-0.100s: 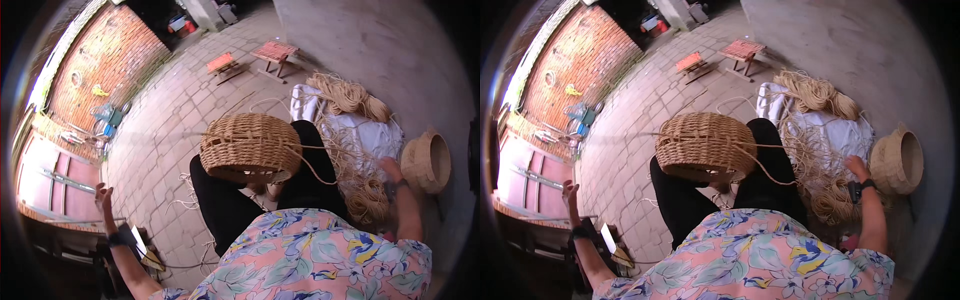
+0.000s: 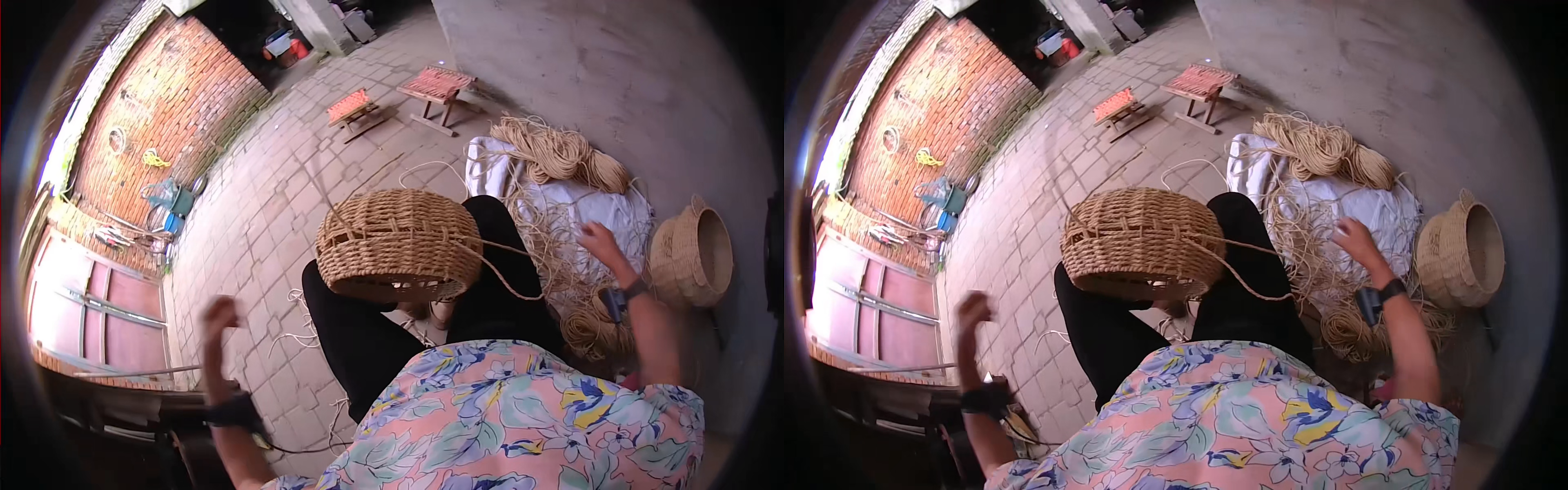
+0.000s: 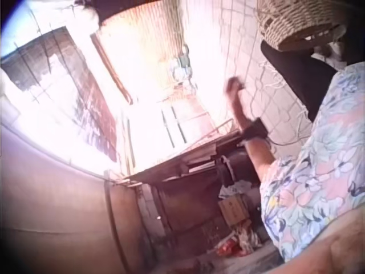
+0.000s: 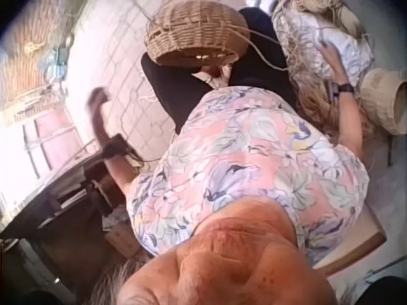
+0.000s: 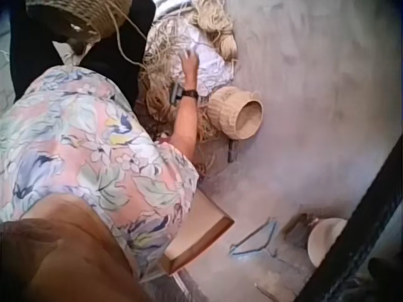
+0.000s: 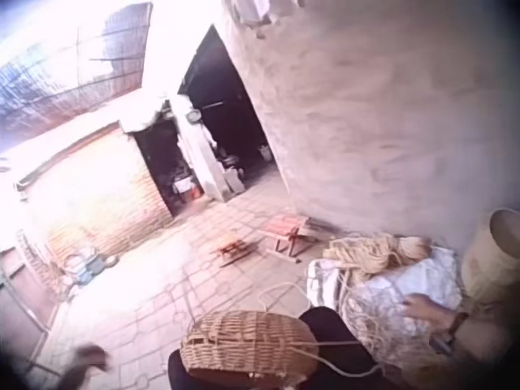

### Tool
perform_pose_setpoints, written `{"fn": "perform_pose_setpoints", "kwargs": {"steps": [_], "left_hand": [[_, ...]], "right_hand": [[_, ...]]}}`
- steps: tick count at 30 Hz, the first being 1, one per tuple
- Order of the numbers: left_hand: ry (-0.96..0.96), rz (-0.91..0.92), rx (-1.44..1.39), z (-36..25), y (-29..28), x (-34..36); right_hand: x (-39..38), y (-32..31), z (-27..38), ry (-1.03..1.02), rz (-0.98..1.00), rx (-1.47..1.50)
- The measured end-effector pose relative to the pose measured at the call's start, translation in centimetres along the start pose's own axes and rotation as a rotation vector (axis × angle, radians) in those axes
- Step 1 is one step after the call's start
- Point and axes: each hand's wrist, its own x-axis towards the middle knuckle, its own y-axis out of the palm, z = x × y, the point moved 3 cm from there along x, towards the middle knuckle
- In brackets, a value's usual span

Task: Weaving a wicker basket by hand using strips of straw or similar natural material.

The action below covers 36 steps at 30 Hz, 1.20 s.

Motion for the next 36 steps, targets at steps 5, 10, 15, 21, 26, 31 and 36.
{"fn": "perform_pose_setpoints", "kwargs": {"steps": [5, 10, 15, 21, 26, 31, 36], "left_hand": [[0.021, 0.62, -0.267, -8.1, 24.0, -2.9], [-0.215, 0.557, -0.647, -9.8, 30.8, -1.1], [-0.124, 0.43, -1.022, -7.9, 30.6, 0.1], [-0.014, 0.356, -1.383, -4.3, 29.3, 2.3], [-0.063, 0.33, -1.397, -0.9, 29.2, 2.6], [-0.096, 0.357, -1.438, -0.9, 28.8, 2.4], [-0.099, 0.332, -1.444, -0.9, 28.3, 2.4]], "right_hand": [[3.4, 5.7, 22.5, -0.287, 0.296, 0.376], [2.9, 6.6, 29.0, -0.393, 0.431, 0.44], [4.5, 8.1, 31.1, -0.548, 0.299, 0.371], [7.0, 12.1, 35.5, -0.599, 0.344, 0.189], [6.7, 14.5, 33.5, -0.701, 0.316, 0.304], [3.7, 8.9, 22.9, -0.339, 0.484, 0.408], [1.4, 5.5, 7.1, -0.114, 0.346, 0.27]]}}
